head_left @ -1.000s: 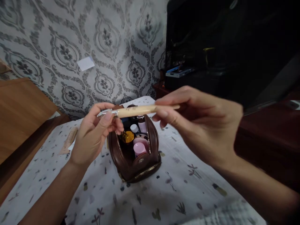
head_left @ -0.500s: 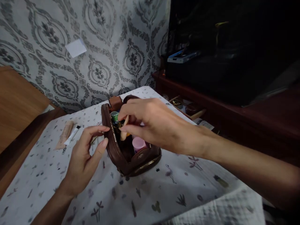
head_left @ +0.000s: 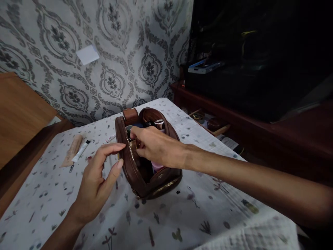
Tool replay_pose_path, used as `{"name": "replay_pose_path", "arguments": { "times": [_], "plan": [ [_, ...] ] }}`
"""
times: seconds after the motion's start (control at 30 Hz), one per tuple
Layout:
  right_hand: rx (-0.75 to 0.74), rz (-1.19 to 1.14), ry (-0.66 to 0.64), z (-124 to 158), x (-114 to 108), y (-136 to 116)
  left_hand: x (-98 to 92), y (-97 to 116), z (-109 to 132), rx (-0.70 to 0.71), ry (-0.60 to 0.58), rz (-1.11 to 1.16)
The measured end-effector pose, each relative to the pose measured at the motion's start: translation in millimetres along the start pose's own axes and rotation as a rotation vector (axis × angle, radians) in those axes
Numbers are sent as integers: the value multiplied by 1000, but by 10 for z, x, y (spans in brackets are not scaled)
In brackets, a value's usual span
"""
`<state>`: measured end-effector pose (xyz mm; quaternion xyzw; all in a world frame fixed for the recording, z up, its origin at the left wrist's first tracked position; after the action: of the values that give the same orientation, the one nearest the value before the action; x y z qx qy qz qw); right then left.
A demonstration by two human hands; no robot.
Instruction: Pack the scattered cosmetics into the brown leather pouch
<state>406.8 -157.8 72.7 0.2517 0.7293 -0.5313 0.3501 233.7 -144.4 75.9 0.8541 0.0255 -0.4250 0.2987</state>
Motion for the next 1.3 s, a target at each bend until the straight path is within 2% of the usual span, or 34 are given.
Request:
{"name": "replay_pose_path", "arguments": {
  "times": [0.2, 0.4, 0.77, 0.97, 1.3],
  "plan": [
    [6, -22, 13, 26, 1, -2, -9, -24, 22, 0, 22, 27],
    [33, 44, 55, 0, 15, -9, -21, -207, 159, -109, 21, 150],
    [82, -29, 79, -101, 25, -39, -198, -713, 527, -342, 110, 141],
    [135, -28, 40, -55, 11, -74, -187, -987, 684, -398, 82, 154],
    [112, -55, 38, 2, 14, -82, -128, -1082, 692, -407, 40, 112]
  ]
}}
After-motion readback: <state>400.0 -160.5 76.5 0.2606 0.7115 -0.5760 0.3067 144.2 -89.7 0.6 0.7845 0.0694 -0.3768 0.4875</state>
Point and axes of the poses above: each hand's wrist, its own z-axis away from the middle knuckle, its own x-axis out of the palm, y = z × x, the point moved 5 cm from there along -z, towards the middle knuckle, and after that the axes turned 7 degrees about -y, right-handed, at the moved point
